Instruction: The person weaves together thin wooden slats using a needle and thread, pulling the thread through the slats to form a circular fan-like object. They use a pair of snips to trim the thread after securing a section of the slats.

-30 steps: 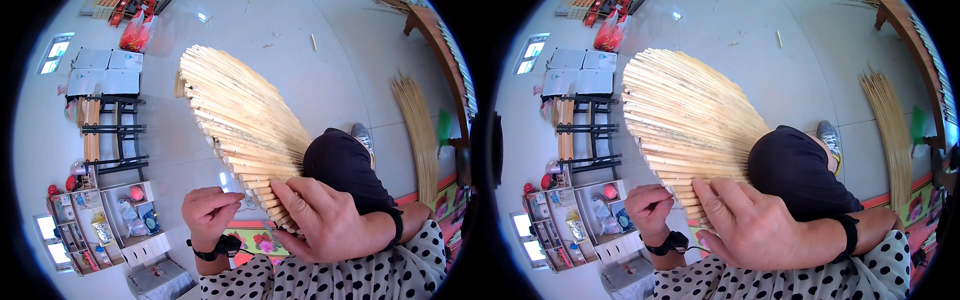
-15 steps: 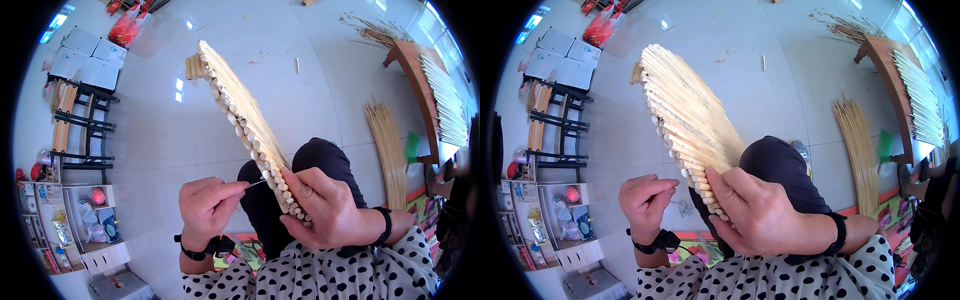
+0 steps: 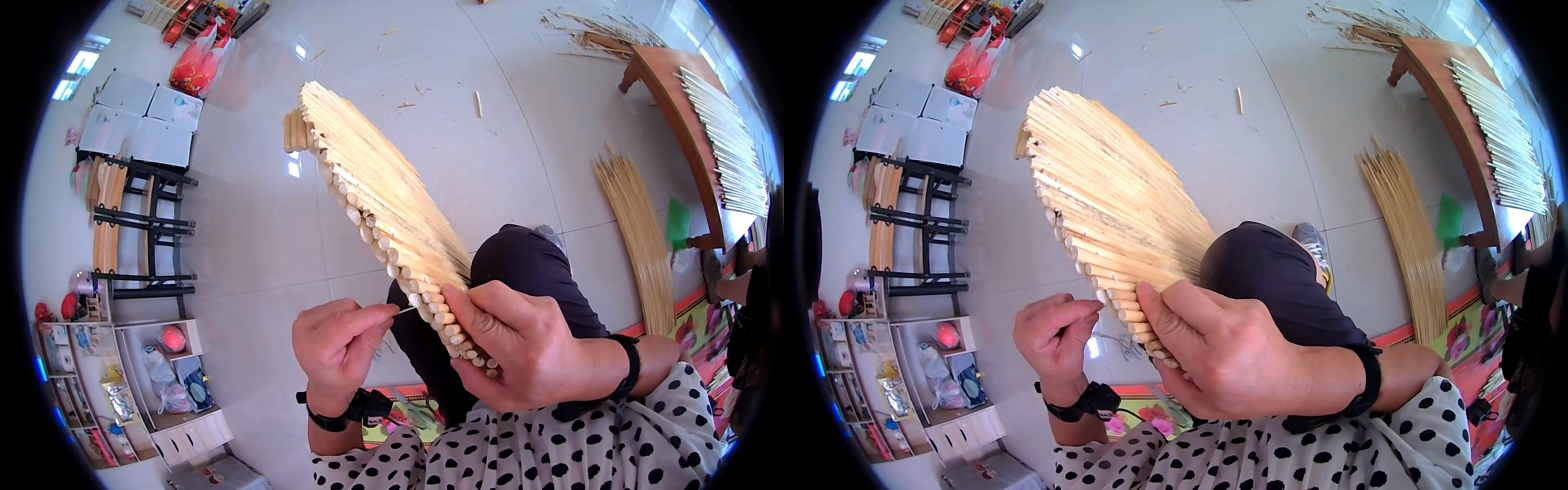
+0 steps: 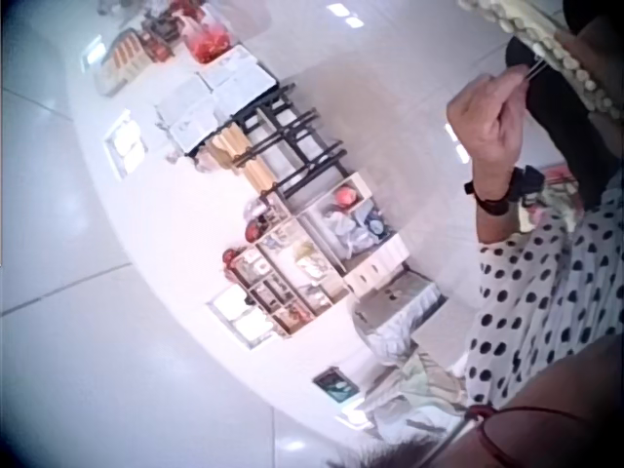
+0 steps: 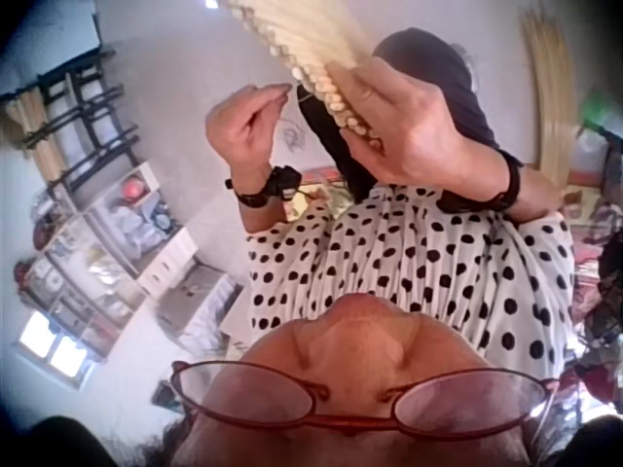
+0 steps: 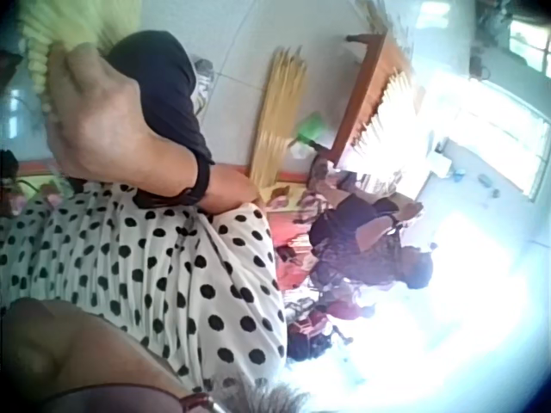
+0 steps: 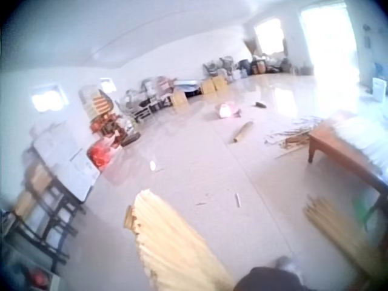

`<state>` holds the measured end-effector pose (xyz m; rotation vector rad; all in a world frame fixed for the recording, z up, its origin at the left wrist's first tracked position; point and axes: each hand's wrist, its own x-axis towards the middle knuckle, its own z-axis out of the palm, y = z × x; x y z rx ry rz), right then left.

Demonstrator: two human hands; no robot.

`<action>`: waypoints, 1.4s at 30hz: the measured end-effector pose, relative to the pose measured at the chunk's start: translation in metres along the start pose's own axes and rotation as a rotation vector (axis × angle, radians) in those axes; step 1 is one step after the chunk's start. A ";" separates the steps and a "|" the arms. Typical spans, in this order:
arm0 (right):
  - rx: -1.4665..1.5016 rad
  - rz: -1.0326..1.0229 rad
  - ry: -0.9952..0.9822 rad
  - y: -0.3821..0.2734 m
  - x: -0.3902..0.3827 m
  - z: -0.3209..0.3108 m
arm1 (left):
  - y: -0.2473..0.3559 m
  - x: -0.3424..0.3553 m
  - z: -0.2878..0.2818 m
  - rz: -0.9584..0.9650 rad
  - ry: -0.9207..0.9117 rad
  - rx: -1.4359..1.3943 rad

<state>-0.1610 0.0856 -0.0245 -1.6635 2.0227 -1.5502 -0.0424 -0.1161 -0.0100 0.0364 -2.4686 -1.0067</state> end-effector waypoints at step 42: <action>0.001 0.030 0.096 -0.004 -0.002 0.008 | 0.036 0.003 0.022 -0.215 0.106 0.049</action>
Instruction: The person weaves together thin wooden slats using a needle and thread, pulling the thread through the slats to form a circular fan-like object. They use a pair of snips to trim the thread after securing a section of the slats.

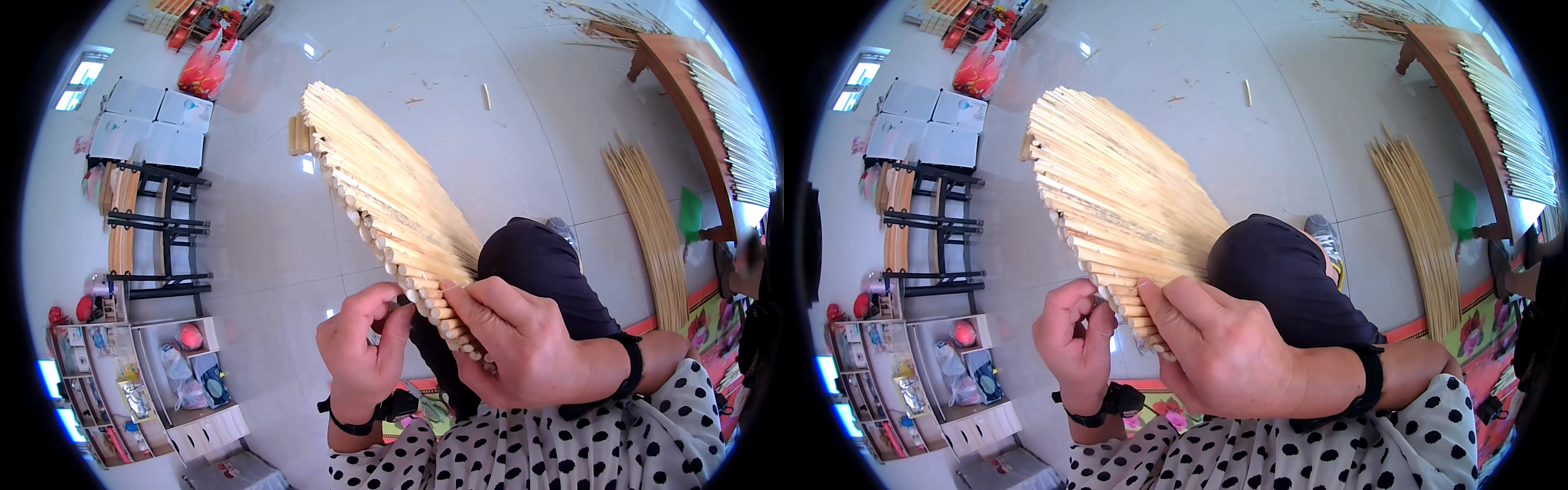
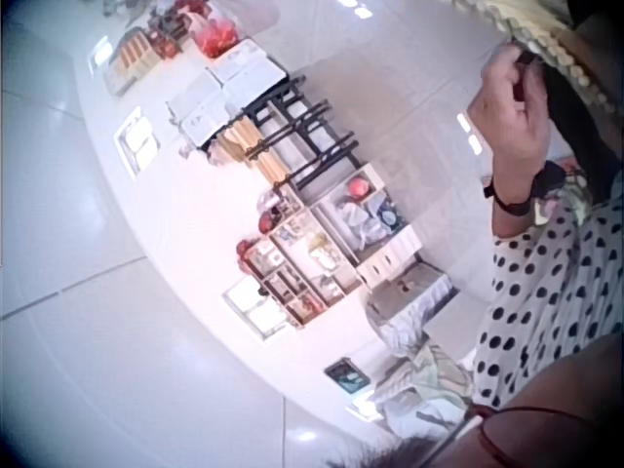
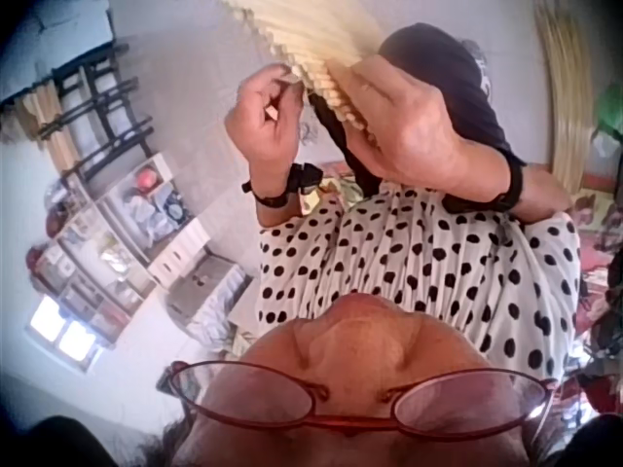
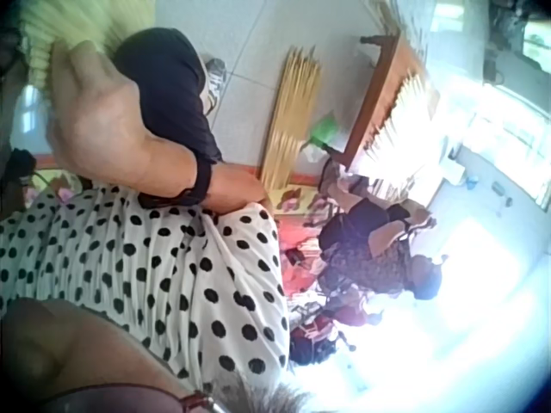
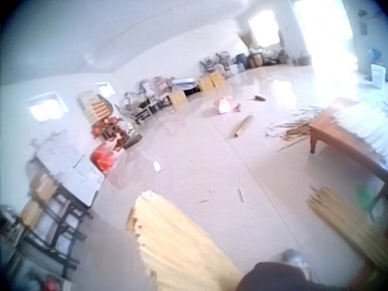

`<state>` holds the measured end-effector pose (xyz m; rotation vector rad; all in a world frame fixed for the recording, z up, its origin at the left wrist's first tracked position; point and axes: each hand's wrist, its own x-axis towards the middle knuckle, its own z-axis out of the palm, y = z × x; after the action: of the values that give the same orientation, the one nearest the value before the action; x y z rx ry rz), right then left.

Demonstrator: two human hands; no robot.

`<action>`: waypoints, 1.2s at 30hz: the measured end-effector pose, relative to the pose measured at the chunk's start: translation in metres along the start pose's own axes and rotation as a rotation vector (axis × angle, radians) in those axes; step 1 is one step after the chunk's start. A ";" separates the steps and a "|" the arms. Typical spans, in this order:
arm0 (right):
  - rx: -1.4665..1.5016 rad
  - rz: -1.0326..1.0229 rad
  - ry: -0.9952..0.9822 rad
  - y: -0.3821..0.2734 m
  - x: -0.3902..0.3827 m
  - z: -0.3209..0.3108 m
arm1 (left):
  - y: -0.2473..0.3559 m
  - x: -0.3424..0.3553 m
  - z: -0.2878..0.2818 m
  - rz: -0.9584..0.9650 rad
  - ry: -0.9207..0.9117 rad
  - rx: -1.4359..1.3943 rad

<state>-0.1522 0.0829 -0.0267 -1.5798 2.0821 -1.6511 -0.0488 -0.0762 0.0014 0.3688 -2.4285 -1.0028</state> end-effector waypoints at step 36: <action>-0.172 0.050 0.011 -0.012 0.010 0.001 | 0.022 0.006 -0.001 0.030 -0.071 0.079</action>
<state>-0.1486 0.0767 -0.0131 -1.5518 2.3046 -1.5047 -0.0543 -0.0636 0.0201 0.3274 -2.5358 -0.9231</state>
